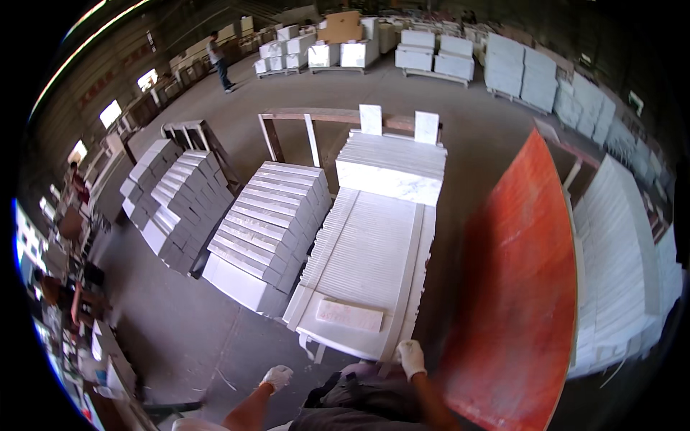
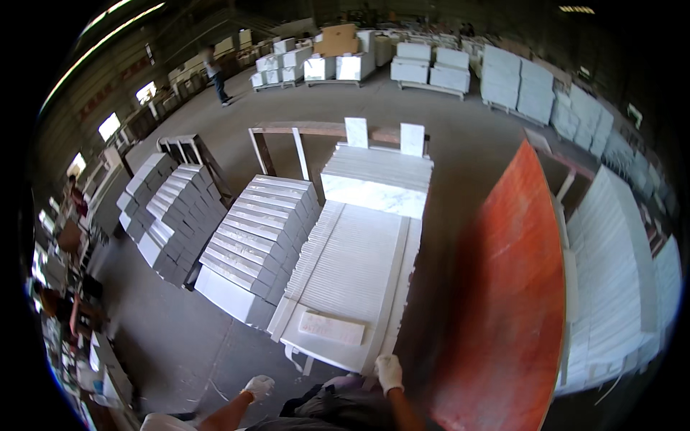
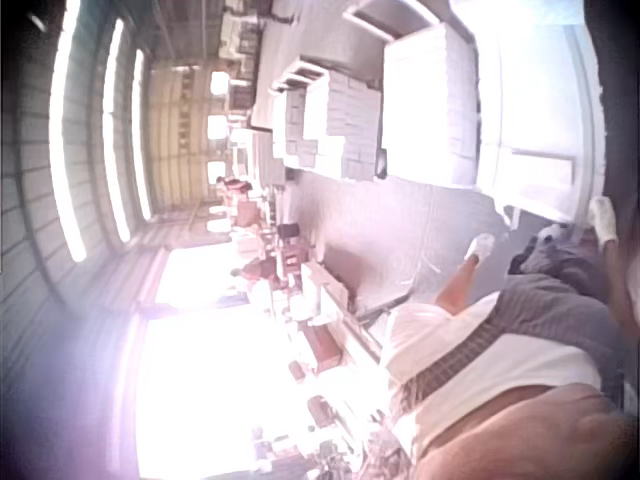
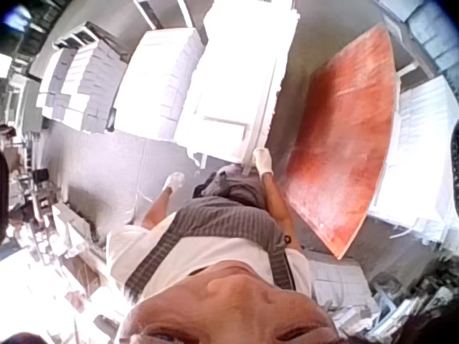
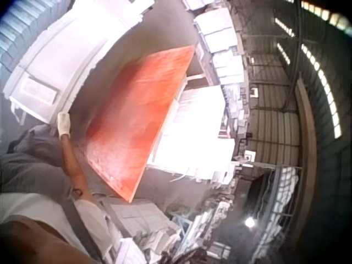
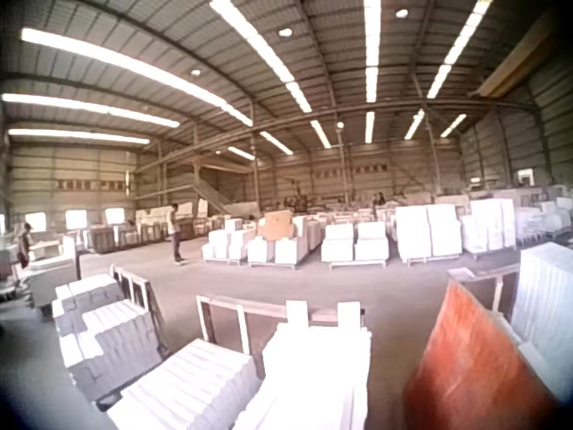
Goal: The person repeatedly picks up white rectangular panels from a stack, carries them to a workbench, and places them on the surface. The person wears white gloves and moves between stacks and the bench multiple times.
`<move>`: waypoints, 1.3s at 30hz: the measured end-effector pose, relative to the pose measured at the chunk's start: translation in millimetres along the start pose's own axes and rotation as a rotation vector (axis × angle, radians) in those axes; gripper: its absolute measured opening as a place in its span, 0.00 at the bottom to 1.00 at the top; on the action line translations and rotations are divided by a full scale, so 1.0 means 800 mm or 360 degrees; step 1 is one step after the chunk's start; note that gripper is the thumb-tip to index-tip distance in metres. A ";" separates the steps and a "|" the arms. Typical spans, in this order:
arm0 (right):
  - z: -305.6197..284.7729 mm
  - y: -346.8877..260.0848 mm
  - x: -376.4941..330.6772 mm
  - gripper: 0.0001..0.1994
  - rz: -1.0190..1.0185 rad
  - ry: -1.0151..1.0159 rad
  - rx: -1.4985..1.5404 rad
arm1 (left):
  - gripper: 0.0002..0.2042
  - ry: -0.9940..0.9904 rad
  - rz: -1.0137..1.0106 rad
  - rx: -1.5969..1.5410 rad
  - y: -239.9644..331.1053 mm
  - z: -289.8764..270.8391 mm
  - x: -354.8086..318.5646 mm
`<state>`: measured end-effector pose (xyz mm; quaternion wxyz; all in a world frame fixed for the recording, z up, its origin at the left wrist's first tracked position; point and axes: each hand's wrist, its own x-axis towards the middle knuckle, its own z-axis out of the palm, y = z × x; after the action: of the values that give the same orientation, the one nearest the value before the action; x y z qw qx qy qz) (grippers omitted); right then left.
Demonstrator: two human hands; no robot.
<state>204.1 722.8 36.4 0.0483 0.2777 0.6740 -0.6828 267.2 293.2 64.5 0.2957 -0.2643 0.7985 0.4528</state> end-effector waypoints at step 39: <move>0.012 -0.084 0.211 0.30 -0.0854 -0.0317 -0.1406 | 0.35 0.0418 0.0893 0.0886 0.280 0.225 0.163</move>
<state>29.6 771.9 20.9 0.0480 -0.0177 0.9372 -0.3450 65.2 532.5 24.3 0.1168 -0.0020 0.9625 0.2449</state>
